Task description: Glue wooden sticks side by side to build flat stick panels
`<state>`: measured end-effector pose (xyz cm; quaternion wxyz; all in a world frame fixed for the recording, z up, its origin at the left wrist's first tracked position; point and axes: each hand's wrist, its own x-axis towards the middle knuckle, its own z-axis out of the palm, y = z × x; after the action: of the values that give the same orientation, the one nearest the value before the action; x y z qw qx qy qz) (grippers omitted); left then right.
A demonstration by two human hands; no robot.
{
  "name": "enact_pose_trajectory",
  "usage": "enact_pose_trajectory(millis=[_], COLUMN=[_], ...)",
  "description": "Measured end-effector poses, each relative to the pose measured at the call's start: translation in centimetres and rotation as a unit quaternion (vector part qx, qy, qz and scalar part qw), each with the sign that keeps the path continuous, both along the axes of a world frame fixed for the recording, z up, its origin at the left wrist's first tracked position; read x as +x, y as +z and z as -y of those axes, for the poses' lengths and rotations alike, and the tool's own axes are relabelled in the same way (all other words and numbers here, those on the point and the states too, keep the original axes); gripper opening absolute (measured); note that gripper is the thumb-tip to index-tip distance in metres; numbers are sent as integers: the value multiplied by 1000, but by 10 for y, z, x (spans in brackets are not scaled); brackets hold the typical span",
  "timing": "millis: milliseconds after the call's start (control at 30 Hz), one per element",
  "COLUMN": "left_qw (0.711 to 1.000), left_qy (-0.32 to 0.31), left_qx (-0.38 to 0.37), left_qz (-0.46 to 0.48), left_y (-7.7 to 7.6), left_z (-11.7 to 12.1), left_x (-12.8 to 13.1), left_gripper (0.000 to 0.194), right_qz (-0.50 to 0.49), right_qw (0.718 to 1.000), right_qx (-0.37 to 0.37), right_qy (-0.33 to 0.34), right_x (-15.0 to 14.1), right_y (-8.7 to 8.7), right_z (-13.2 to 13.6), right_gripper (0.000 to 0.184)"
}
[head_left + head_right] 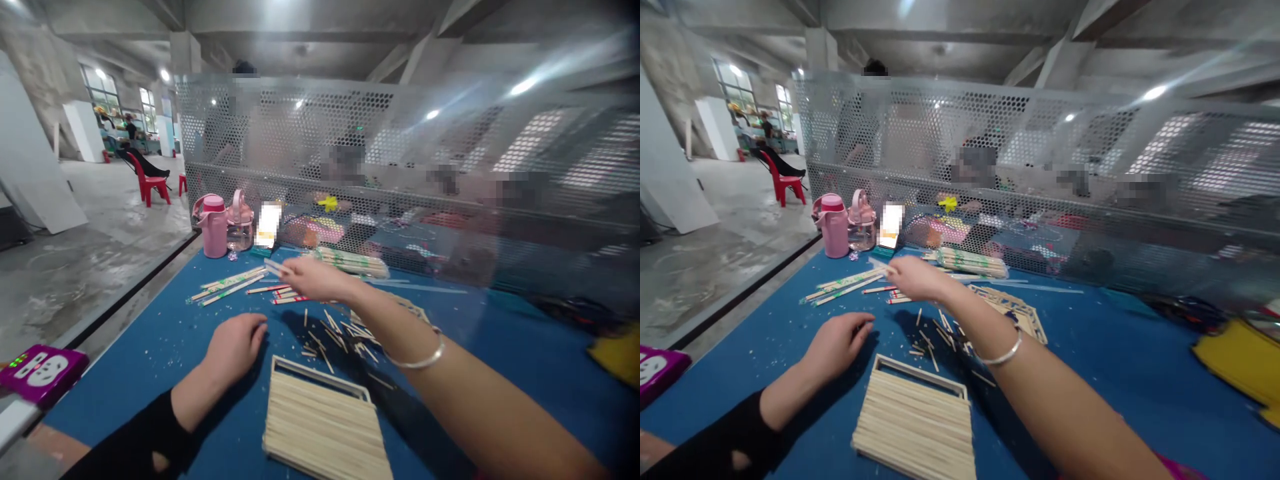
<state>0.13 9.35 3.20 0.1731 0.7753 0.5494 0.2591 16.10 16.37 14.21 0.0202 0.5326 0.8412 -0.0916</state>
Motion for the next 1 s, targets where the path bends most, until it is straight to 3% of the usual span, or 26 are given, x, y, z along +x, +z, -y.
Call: enact_pose_trajectory(millis=[67,133,233,300,433,833,1000], left_qw=[1000,1000,1000,999,998,994,992], left_qy=[6,-4,-22,-32,-56,-82,-36], left_qx=[7,9,11,17,28,39,55], left_qz=[10,12,12,12,14,53,108], left_y=[-1,-3,-5,-5,-5,-11,-16], left_z=[-2,-3,-2,-2,-1,-1,-3], left_x=[-2,-2,-1,-1,0,3,2], left_gripper=[30,30,29,28,28,23,22], right_qz=[7,6,-16,-41,-67,-34,-64], right_qw=[995,990,992,995,996,999,996], right_qx=[-97,-141,-126,-91,-57,-32,54], right_qy=[22,20,1,-7,-2,24,-32], right_x=[12,24,37,42,50,32,42], right_y=[-15,-36,-60,-64,-58,-59,-36], right_z=[23,39,48,49,52,45,50], right_gripper=[17,17,13,23,39,38,35])
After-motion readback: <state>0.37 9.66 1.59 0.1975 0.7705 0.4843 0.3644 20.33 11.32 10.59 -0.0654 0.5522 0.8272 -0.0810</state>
